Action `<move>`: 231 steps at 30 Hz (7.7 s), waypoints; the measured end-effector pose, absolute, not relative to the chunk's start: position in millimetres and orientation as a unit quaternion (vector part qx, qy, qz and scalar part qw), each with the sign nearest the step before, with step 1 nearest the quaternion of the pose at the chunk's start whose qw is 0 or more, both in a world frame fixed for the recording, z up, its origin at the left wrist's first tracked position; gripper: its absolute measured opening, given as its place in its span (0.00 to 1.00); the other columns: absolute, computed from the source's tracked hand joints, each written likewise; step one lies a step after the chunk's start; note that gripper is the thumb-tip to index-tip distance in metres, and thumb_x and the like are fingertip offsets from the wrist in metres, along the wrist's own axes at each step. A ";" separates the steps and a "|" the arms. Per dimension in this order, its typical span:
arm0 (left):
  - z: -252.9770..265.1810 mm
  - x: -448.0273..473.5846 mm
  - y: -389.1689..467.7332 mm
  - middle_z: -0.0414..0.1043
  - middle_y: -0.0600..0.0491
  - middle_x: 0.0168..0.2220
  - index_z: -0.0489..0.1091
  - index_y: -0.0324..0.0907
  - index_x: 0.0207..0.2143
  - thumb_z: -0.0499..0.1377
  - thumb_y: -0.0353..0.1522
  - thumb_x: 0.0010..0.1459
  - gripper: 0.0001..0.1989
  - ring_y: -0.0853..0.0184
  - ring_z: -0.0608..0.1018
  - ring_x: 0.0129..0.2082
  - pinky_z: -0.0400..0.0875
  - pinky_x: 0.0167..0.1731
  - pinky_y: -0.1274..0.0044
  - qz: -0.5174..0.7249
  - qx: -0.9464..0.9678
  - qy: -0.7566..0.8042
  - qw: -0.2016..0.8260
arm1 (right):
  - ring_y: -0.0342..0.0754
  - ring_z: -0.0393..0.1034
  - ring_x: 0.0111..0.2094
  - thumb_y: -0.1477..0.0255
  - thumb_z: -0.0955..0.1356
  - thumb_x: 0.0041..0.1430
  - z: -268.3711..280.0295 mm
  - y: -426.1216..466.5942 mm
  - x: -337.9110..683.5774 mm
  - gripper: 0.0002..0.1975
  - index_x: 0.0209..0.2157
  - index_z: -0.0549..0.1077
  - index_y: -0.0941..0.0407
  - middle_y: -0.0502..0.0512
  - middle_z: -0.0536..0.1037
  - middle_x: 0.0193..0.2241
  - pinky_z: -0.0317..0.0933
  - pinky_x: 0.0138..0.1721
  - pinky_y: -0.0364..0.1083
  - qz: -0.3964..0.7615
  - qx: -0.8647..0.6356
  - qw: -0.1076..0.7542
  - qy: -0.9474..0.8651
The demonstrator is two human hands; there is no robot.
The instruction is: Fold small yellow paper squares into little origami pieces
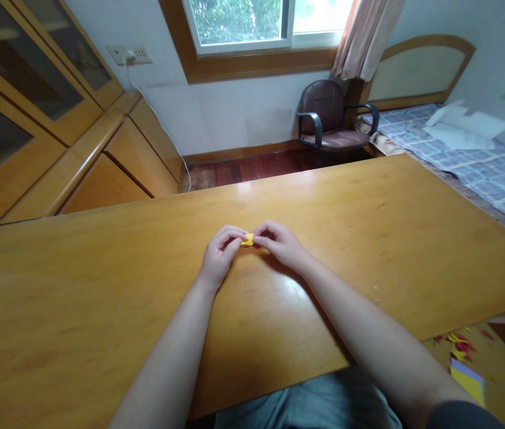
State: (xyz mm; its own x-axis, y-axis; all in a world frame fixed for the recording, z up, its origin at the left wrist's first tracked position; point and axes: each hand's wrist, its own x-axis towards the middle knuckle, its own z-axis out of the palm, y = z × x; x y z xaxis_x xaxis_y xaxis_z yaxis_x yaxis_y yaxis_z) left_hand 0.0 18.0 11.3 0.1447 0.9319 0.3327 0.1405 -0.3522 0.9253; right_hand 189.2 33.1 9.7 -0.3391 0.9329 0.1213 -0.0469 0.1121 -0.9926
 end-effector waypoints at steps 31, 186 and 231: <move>2.1 4.5 21.6 0.74 0.53 0.38 0.74 0.42 0.39 0.68 0.36 0.53 0.12 0.68 0.78 0.39 0.75 0.44 0.74 0.503 0.603 0.448 0.427 | 0.43 0.70 0.31 0.65 0.75 0.50 2.5 36.4 181.9 0.15 0.38 0.73 0.56 0.47 0.75 0.27 0.65 0.37 0.45 0.643 -0.333 0.491 -0.485; 3.3 3.1 21.9 0.76 0.55 0.28 0.71 0.41 0.39 0.66 0.38 0.55 0.14 0.68 0.80 0.27 0.76 0.32 0.75 0.535 0.511 0.443 0.507 | 0.42 0.69 0.31 0.66 0.71 0.56 -0.5 35.4 181.4 0.14 0.43 0.70 0.54 0.48 0.71 0.32 0.64 0.36 0.44 0.598 -0.344 0.482 -0.540; 4.5 3.7 22.5 0.75 0.55 0.31 0.70 0.41 0.34 0.64 0.42 0.57 0.14 0.70 0.77 0.27 0.72 0.31 0.78 0.536 0.512 0.494 0.454 | 0.42 0.70 0.30 0.72 0.67 0.60 4.1 30.0 180.5 0.13 0.47 0.70 0.54 0.48 0.71 0.34 0.65 0.34 0.44 0.530 -0.367 0.435 -0.629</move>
State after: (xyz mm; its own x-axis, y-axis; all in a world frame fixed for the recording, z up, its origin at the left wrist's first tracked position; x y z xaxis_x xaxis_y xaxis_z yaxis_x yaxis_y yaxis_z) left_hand 3.7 22.5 4.5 -0.0628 0.9930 0.1002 0.0192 -0.0991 0.9949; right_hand 180.5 30.0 4.1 -0.3526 0.9222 0.1586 0.0008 0.1697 -0.9855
